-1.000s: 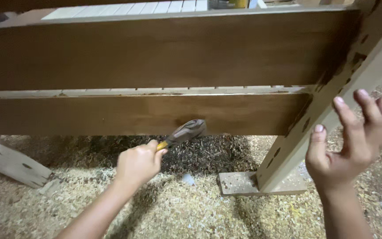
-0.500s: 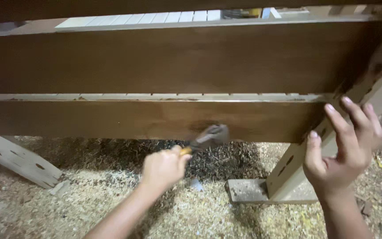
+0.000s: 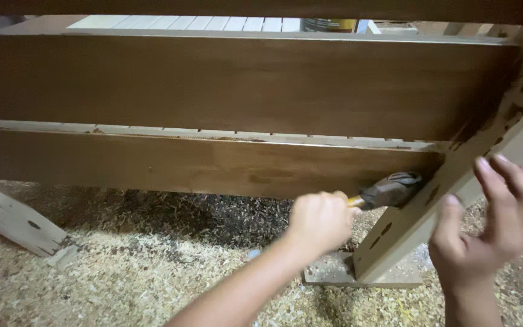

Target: The person applies brown wood stain with a brush to the rails and legs of a slatted wooden furniture frame, working along each board and around the legs. They later dip the brush into the stain can and continue coating the end panels of the piece.

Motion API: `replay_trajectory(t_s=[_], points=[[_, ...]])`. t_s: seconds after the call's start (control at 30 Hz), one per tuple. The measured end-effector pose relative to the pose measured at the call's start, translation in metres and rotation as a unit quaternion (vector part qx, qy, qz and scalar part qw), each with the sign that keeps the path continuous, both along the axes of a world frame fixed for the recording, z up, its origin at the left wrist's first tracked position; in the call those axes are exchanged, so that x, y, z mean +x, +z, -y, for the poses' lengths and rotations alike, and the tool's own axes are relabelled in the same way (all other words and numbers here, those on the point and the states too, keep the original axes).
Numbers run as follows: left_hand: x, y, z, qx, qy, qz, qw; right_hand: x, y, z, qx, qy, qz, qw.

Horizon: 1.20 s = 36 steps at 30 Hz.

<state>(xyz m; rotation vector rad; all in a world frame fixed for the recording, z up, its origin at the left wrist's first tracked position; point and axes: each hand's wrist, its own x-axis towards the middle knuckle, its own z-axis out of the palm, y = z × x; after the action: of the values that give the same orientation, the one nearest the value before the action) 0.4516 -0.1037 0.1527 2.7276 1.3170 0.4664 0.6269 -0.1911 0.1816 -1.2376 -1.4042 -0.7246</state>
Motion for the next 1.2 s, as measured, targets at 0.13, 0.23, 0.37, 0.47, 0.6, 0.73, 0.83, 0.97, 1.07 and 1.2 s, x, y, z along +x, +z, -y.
replay_trajectory(t_s=[0.13, 0.23, 0.37, 0.47, 0.6, 0.73, 0.83, 0.97, 1.07, 1.2], points=[[-0.046, 0.017, -0.022, -0.084, 0.049, -0.099, 0.990, 0.006, -0.003, -0.013, -0.089, -0.039, 0.042, 0.994], [-0.127, 0.022, -0.030, -0.060, 0.119, -0.029, 0.991, 0.007, -0.009, -0.012, -0.089, -0.069, 0.094, 0.989], [-0.232, 0.031, -0.040, -0.099, 0.252, -0.121, 0.955, 0.010, -0.009, -0.001, -0.072, -0.013, 0.071, 0.995], [-0.270, 0.024, -0.031, 0.073, 0.253, -0.099, 0.960, 0.011, -0.006, 0.003, -0.065, -0.013, 0.077, 0.995], [-0.221, 0.024, -0.029, -0.096, 0.240, -0.057, 0.964, 0.012, -0.006, 0.005, -0.039, -0.001, 0.071, 0.997], [-0.103, 0.040, -0.024, -0.171, 0.133, -0.038, 0.975, 0.013, -0.003, 0.017, -0.008, -0.003, 0.063, 0.998], [-0.017, 0.048, -0.011, -0.127, 0.045, -0.019, 0.991, 0.015, 0.004, 0.030, 0.008, -0.002, 0.060, 0.998], [-0.008, 0.050, -0.006, -0.059, 0.038, -0.003, 0.998, 0.016, 0.012, 0.034, 0.041, 0.050, 0.009, 0.998], [-0.048, 0.051, -0.018, -0.082, 0.075, -0.043, 0.993, 0.015, 0.011, 0.030, 0.053, 0.029, 0.032, 0.998], [-0.148, 0.039, -0.034, -0.062, 0.175, -0.078, 0.980, 0.007, 0.008, 0.026, 0.039, 0.006, 0.081, 0.996]])
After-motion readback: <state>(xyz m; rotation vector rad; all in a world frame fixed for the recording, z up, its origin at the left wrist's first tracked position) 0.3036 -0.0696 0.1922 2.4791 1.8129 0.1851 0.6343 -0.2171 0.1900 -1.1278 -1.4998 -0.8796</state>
